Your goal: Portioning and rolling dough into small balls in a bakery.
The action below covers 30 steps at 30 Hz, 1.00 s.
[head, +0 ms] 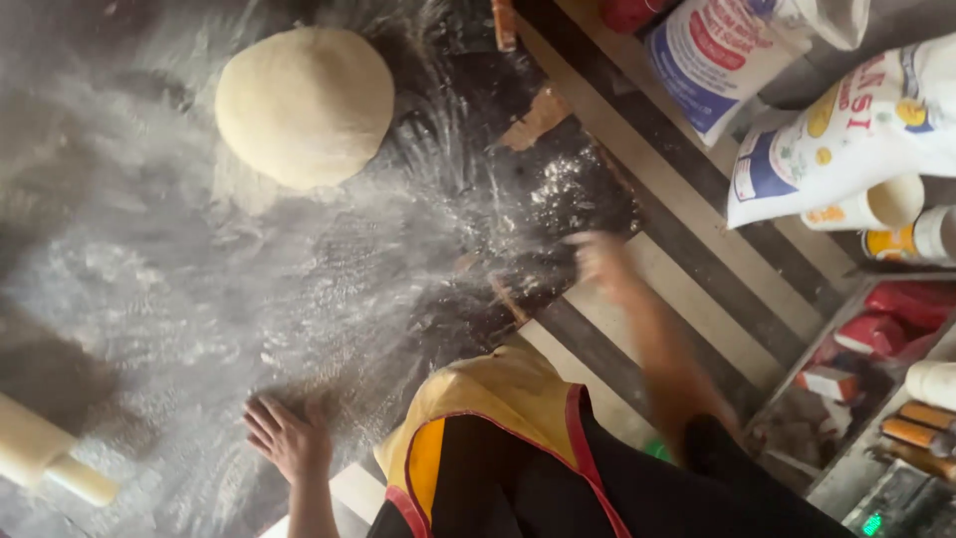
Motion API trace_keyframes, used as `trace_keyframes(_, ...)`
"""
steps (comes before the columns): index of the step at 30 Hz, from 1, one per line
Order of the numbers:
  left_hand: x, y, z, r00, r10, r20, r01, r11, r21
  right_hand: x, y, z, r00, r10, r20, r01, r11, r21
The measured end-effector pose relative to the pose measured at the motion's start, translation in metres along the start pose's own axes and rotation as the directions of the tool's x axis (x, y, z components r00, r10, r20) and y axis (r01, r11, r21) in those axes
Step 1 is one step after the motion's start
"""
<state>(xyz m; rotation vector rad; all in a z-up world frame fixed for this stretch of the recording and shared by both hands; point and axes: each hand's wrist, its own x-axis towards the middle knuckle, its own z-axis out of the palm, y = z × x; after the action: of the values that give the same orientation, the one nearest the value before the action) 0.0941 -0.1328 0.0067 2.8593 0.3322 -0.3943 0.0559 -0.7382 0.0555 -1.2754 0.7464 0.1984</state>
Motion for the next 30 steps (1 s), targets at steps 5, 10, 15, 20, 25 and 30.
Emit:
trace_keyframes(5,-0.001,0.010,0.003,0.999,0.013,-0.038,-0.014,1.000,-0.022,-0.005,-0.005,-0.148,0.975,0.022,-0.222,-0.051,0.991,-0.127)
trace_keyframes(10,0.018,0.009,0.006,1.000,-0.031,0.006,0.030,0.998,0.051,0.101,-0.012,-0.120,0.991,0.095,-0.091,-0.131,0.660,-0.740)
trace_keyframes(15,0.031,0.009,-0.010,0.992,-0.101,0.080,0.097,0.994,0.048,0.062,-0.115,0.103,0.949,0.146,0.279,0.189,0.445,-0.875)
trace_keyframes(20,0.026,0.005,-0.005,0.984,-0.125,0.124,0.124,0.992,0.017,0.056,-0.030,0.199,0.815,-0.038,0.578,0.456,0.658,-0.599)
trace_keyframes(25,0.028,0.012,0.007,0.973,-0.194,0.129,0.195,0.981,0.007,0.085,-0.012,0.207,0.790,-0.160,0.592,0.588,-0.075,-0.805)
trace_keyframes(30,0.034,0.021,-0.001,0.957,-0.215,0.194,0.209,0.977,0.053,0.112,-0.068,0.163,0.965,-0.095,0.243,0.240,-0.049,-0.970)
